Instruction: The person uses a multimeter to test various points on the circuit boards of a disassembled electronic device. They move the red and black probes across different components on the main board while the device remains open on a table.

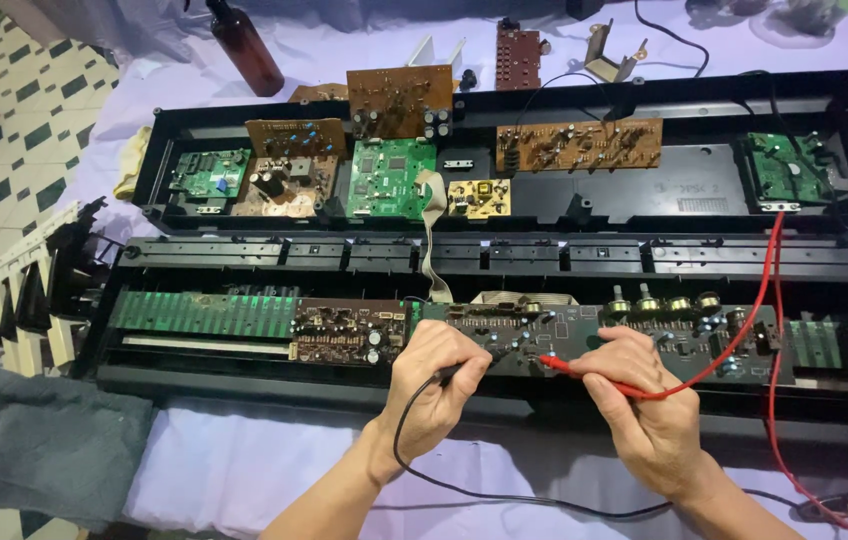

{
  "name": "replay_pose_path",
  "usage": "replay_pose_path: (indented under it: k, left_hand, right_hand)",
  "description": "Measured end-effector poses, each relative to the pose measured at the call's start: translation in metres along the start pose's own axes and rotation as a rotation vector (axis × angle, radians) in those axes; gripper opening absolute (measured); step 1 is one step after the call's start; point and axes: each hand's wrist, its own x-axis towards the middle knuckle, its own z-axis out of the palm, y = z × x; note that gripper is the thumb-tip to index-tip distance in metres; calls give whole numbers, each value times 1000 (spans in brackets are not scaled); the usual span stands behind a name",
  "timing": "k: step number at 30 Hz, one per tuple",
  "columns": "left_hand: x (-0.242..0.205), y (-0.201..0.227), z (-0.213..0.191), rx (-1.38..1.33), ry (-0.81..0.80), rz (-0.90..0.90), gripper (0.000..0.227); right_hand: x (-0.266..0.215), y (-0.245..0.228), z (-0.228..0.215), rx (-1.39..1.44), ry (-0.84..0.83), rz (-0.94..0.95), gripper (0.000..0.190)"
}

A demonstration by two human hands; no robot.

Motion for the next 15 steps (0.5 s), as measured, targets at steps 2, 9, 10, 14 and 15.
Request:
replay_pose_path:
  k: [2, 9, 10, 14, 15]
  left_hand:
    - [1, 0, 0, 1, 3, 8, 24]
    - [-1, -3, -1, 22, 40, 35, 25]
    - [0, -2, -1, 22, 40, 36, 25]
    - [1, 1, -1, 28, 14, 31, 26]
    - [1, 1, -1, 29, 14, 28, 27]
  right_hand:
    - [-2, 2, 0, -3, 2, -4, 15]
    - [-2, 2, 0, 2, 3, -10, 16]
    - [-2, 2, 0, 2, 3, -11, 16]
    - [-2, 3, 0, -1, 3, -8, 16]
    - [-2, 3, 0, -1, 5, -9, 15]
